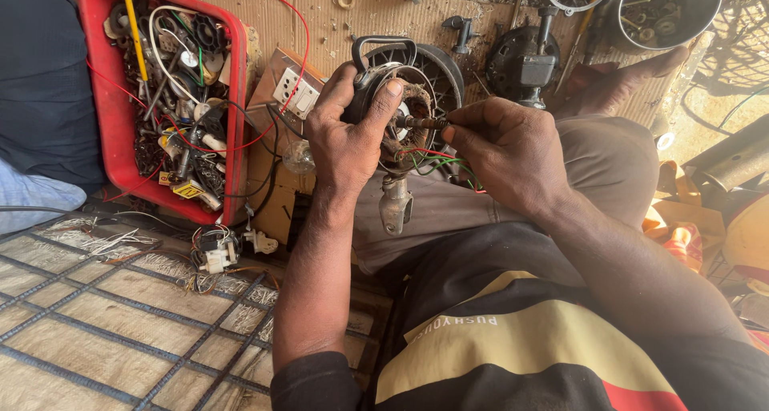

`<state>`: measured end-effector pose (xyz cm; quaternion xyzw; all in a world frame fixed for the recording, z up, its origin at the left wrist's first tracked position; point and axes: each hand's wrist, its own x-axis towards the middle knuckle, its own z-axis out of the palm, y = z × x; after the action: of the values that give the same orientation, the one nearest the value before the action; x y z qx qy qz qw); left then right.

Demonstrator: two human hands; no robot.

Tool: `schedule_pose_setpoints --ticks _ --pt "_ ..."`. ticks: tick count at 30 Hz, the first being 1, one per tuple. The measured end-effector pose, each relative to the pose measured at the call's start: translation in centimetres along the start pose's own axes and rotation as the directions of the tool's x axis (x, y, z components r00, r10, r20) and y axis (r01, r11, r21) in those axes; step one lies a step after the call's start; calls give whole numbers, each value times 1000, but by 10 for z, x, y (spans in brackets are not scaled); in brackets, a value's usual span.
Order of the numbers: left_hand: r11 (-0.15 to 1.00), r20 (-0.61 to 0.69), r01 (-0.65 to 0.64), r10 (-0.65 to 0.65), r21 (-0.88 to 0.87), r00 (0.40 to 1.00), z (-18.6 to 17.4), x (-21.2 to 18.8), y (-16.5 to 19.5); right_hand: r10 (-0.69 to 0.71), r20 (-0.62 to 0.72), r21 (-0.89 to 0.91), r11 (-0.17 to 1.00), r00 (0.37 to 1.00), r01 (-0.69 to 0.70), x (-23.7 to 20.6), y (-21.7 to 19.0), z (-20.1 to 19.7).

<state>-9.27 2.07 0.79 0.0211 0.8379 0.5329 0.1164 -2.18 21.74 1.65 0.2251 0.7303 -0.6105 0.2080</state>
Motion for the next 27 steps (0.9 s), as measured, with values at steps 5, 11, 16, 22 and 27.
schedule_pose_setpoints --ticks 5,11,16,22,27 --pt "1000 -7 -23 23 -2 1000 0 -1 0 -86 -5 0 996 996 86 -1 0 1" --pt "999 -1 -36 36 36 999 0 -1 2 -36 -18 -61 998 999 35 -2 -1 0" --pt "992 12 -100 99 74 995 3 -1 3 -6 -26 -75 997 1000 4 -4 4 -1" --pt "996 19 -44 43 74 999 8 1 5 3 55 153 988 998 -12 -2 12 -6" --pt "942 -4 -244 251 230 968 11 2 5 99 87 206 972 991 -115 6 11 -7"
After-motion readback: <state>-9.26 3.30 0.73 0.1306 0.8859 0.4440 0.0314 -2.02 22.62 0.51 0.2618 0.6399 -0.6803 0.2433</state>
